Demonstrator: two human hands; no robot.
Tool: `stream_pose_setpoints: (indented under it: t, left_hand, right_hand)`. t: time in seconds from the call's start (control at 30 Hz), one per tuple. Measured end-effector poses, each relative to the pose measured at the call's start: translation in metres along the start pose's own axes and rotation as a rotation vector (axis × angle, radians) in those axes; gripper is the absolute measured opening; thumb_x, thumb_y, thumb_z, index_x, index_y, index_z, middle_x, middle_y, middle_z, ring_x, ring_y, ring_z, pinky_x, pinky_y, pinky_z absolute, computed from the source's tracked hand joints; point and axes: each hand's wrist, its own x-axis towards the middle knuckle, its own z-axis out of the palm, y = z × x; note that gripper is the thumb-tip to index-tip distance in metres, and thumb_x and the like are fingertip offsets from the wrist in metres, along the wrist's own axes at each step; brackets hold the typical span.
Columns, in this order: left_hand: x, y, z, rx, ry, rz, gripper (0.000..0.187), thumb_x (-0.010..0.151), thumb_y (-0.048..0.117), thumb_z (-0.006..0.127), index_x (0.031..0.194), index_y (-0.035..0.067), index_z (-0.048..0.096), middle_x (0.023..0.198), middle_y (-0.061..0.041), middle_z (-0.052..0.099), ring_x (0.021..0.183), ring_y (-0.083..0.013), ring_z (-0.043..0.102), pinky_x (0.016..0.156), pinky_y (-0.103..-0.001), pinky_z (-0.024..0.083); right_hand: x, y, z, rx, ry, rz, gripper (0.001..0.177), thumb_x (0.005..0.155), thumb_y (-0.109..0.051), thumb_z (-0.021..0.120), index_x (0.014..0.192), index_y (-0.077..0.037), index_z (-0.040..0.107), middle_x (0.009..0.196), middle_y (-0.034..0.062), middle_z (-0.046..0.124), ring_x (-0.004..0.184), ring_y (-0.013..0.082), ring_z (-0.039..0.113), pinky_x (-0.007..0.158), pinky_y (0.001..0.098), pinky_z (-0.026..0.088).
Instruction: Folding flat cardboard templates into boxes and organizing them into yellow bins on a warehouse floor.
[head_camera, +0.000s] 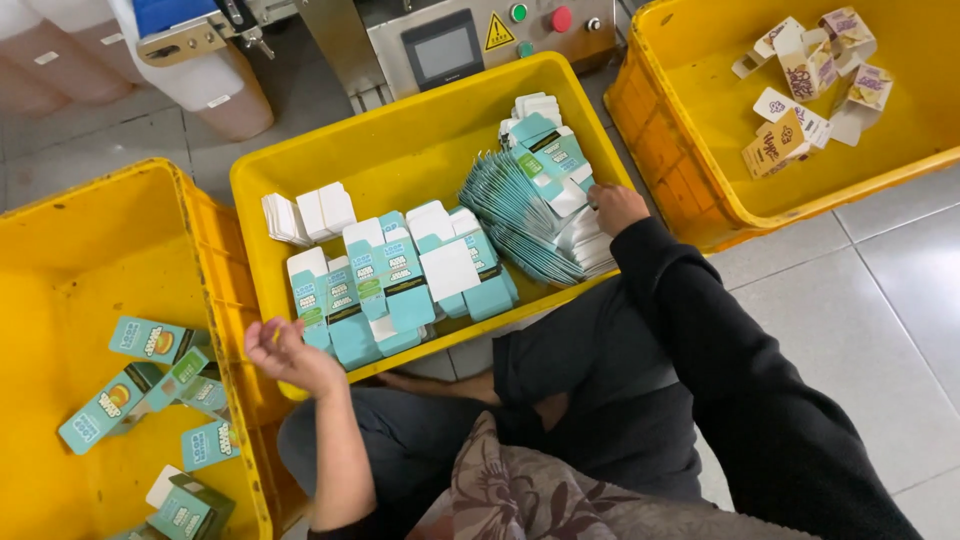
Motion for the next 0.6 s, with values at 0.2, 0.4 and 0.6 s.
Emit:
stream_pose_setpoints:
  t: [0.2,0.4,0.6]
  left_hand:
    - [-0.038,-0.033,0.029,0.437,-0.406,-0.144,0.024,0.098,0.018,0.07,0.12,0.013,0.062,0.104,-0.006,0.063,0.087,-0.0179,0.068,0.074,-0.03,0.054]
    - [-0.043,-0.031,0.012,0.621,-0.604,-0.026,0.022,0.096,0.015,0.071,0.117,0.007,0.067,0.103,-0.013,0.07,0.079,-0.0193,0.068,0.065,-0.03,0.054]
    - [-0.043,-0.037,0.01,0.558,-0.521,-0.076,0.023,0.094,0.012,0.073,0.116,0.008,0.069,0.102,-0.014,0.072,0.08,-0.022,0.07,0.074,-0.037,0.055]
  right_hand:
    - [-0.022,-0.059,-0.053,0.007,0.07,-0.174,0.022,0.089,-0.019,0.069,0.11,-0.021,0.074,0.112,0.0055,0.072,0.107,0.0282,0.073,0.09,0.0391,0.061]
    - [-0.014,-0.09,-0.035,0.022,0.045,-0.214,0.026,0.094,-0.019,0.062,0.119,-0.018,0.07,0.105,0.0069,0.073,0.097,0.0284,0.076,0.083,0.04,0.063]
    - [0.027,-0.075,0.022,0.475,0.065,-0.047,0.032,0.099,-0.02,0.056,0.126,-0.009,0.068,0.101,0.0173,0.073,0.095,0.0428,0.073,0.08,0.0516,0.06]
